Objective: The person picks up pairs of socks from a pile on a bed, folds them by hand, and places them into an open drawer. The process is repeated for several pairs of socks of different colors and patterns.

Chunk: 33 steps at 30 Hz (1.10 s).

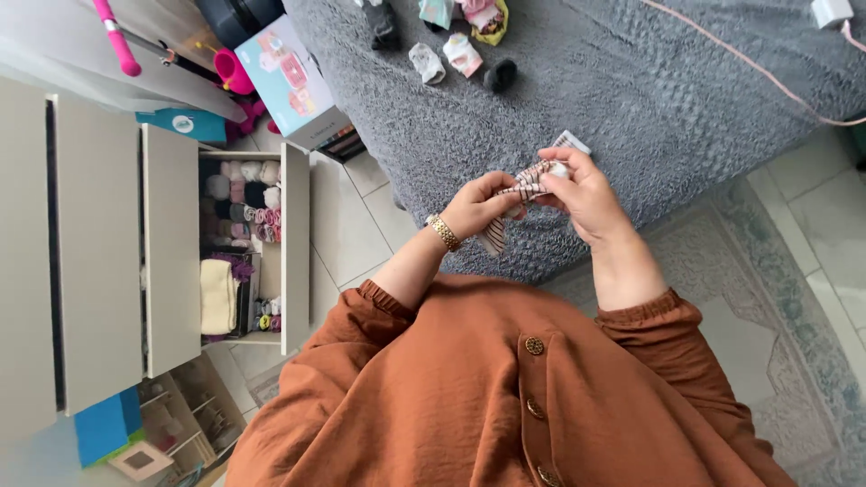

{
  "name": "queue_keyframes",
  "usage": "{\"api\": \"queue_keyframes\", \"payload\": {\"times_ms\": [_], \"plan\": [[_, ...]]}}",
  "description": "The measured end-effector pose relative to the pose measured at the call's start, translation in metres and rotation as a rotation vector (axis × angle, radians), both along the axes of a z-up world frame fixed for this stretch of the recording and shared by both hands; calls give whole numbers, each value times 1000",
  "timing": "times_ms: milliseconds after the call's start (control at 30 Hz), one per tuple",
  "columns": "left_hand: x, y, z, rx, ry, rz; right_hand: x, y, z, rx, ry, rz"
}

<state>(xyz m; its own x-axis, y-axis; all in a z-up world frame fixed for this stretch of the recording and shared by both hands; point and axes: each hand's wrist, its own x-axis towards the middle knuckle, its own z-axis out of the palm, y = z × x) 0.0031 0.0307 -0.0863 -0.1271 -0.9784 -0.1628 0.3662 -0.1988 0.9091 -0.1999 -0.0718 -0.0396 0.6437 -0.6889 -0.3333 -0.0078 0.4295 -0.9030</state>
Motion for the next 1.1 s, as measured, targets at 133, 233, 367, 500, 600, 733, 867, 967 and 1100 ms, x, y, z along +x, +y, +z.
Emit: {"api": "queue_keyframes", "payload": {"times_ms": [133, 233, 367, 500, 600, 733, 867, 967, 1100], "plan": [[4, -1, 23, -45, -287, 24, 1, 1, 45, 104, -95, -36], [2, -2, 18, 22, -146, 58, -6, 1, 40, 61, -277, 144], [-4, -3, -1, -84, -196, 124, -4, 0, 23, -19, -154, 9], [-7, -2, 0, -161, -237, 297, -1, 1, 6, 34, -173, -218], [-10, 1, 22, -70, -120, 233, 0, 3, 11, 125, -221, -281], [-4, 10, 27, 8, -28, -15, -7, -7, 2, 277, -406, -300], [12, 21, 31, 42, -197, -173, -11, -12, 0, 313, -303, -414], [21, 28, 24, 122, -134, -98, -12, -10, 3, 329, -257, -445], [19, 30, -10, 150, 361, 215, -26, -16, -28, 347, -255, -518]]}}
